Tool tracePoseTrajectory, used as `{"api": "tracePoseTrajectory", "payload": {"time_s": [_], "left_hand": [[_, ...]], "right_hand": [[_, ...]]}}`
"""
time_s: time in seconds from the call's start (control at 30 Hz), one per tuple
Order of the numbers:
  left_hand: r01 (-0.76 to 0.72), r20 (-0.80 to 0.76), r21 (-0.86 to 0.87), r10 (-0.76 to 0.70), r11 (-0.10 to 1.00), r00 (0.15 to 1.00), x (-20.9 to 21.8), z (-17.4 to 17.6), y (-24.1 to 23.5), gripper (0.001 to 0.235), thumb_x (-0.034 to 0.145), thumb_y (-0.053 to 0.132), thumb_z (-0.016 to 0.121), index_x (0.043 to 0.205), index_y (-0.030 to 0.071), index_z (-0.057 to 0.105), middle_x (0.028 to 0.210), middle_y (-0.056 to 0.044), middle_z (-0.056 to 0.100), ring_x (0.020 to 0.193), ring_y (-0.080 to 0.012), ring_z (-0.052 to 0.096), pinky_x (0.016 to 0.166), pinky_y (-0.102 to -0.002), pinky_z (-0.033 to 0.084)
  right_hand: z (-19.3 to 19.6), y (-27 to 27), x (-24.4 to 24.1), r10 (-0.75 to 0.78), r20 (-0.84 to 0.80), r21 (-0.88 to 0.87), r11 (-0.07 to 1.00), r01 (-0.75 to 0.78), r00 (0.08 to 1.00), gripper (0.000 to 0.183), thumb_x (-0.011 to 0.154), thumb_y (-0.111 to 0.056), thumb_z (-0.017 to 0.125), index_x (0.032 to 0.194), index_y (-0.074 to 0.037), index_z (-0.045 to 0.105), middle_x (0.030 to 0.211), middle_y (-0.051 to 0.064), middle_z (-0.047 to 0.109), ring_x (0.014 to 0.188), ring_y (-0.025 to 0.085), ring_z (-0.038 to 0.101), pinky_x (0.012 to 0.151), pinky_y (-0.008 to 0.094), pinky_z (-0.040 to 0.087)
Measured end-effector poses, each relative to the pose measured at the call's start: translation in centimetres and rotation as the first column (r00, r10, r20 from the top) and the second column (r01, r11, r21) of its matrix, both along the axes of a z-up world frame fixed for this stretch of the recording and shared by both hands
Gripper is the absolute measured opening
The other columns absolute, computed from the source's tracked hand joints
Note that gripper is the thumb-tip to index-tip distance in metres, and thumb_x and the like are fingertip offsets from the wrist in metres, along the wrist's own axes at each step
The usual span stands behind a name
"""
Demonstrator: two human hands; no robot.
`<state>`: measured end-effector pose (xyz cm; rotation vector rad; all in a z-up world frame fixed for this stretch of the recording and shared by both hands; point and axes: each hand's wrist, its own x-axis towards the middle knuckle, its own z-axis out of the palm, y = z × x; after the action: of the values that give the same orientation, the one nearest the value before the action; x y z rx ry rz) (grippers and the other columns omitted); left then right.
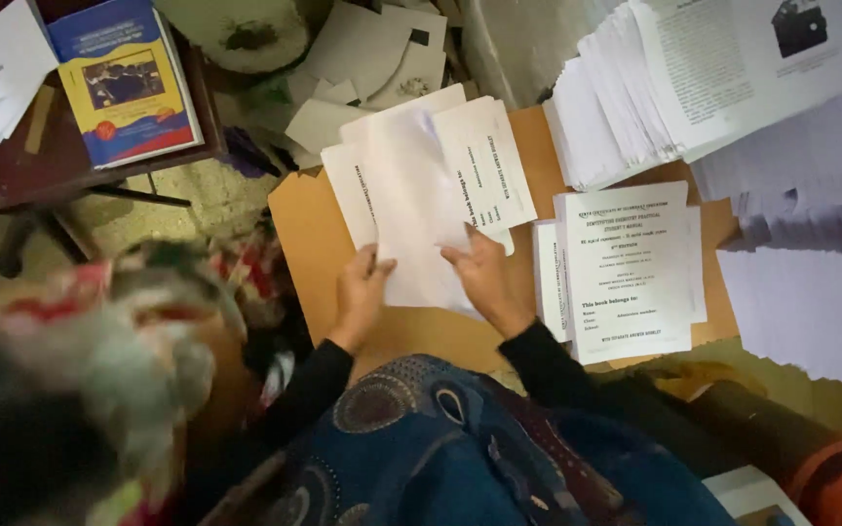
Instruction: The person is manually sorting and collating printed sheets of paper into organized stacks on a workbench.
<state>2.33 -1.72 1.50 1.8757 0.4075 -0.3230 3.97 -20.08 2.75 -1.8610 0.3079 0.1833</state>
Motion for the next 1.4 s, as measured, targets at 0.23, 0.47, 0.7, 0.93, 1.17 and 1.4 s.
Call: {"api": "tracePoseTrajectory", "payload": {"time_s": [0.23, 0.47, 0.7, 0.93, 1.17, 1.4], "left_hand": [[-0.137, 0.254, -0.412, 0.258, 0.901, 0.932, 4.0, 5.1, 0.7, 0.033, 0.09, 0.005, 0.066, 0.123, 0.007, 0.064, 0.111, -0.01, 0.069, 0.104, -0.0203, 0.065, 0.095, -0.041, 0.051], [0.059, 0.396, -0.405, 0.117, 0.912, 0.911, 5.4, 2.2, 0.2, 0.047, 0.082, -0.004, 0.069, 0.126, 0.009, 0.058, 0.116, -0.007, 0.063, 0.111, -0.0179, 0.057, 0.095, -0.039, 0.045], [0.059, 0.462, -0.4, 0.146, 0.915, 0.875, 4.4, 3.5, -1.2, 0.021, 0.089, 0.003, 0.067, 0.11, 0.002, 0.069, 0.103, -0.014, 0.069, 0.098, -0.0171, 0.056, 0.084, -0.041, 0.05], [-0.019, 0.397, -0.388, 0.186, 0.921, 0.899, 6.0, -4.0, -2.6, 0.018, 0.084, 0.013, 0.07, 0.094, -0.001, 0.07, 0.079, -0.017, 0.067, 0.071, -0.0237, 0.061, 0.07, -0.045, 0.049], [-0.259, 0.209, -0.467, 0.39, 0.845, 0.897, 3.5, -3.6, -4.0, 0.013, 0.08, 0.007, 0.076, 0.091, 0.009, 0.071, 0.08, 0.001, 0.064, 0.07, -0.0096, 0.054, 0.067, -0.031, 0.047], [-0.127, 0.564, -0.182, 0.209, 0.975, 0.799, 7.1, 1.8, -1.7, 0.009, 0.083, 0.008, 0.072, 0.089, 0.003, 0.068, 0.084, -0.012, 0.068, 0.088, -0.0156, 0.06, 0.081, -0.041, 0.049]], "right_hand": [[2.0, -5.2, 2.8, -0.193, 0.185, 0.275, 0.951, 0.138, 0.964, 0.043, 0.078, -0.002, 0.08, 0.118, -0.005, 0.066, 0.101, 0.01, 0.07, 0.091, 0.013, 0.061, 0.09, 0.038, 0.051], [3.0, -3.4, 3.2, -0.092, 0.297, 0.295, 0.956, 0.001, 0.95, 0.046, 0.087, 0.0, 0.07, 0.13, -0.002, 0.054, 0.121, 0.013, 0.062, 0.117, 0.021, 0.053, 0.103, 0.046, 0.043], [1.2, -4.2, 1.4, -0.321, 0.204, 0.181, 0.941, 0.287, 0.925, 0.036, 0.086, -0.006, 0.076, 0.119, 0.001, 0.064, 0.109, 0.013, 0.067, 0.104, 0.019, 0.06, 0.098, 0.044, 0.045], [-0.8, -3.6, 3.7, -0.316, 0.132, 0.261, 0.925, 0.274, 0.94, 0.047, 0.085, -0.009, 0.075, 0.128, -0.003, 0.057, 0.12, 0.015, 0.064, 0.117, 0.024, 0.056, 0.1, 0.046, 0.045], [-1.7, -3.1, 1.5, -0.424, 0.06, 0.276, 0.877, 0.393, 0.904, 0.054, 0.085, -0.009, 0.078, 0.132, -0.001, 0.052, 0.128, 0.017, 0.058, 0.121, 0.026, 0.05, 0.106, 0.05, 0.036], [-6.0, -7.1, 3.2, -0.231, 0.172, 0.385, 0.91, 0.151, 0.958, 0.046, 0.091, 0.002, 0.06, 0.135, -0.003, 0.047, 0.12, 0.008, 0.051, 0.114, 0.02, 0.046, 0.101, 0.045, 0.043]]}}
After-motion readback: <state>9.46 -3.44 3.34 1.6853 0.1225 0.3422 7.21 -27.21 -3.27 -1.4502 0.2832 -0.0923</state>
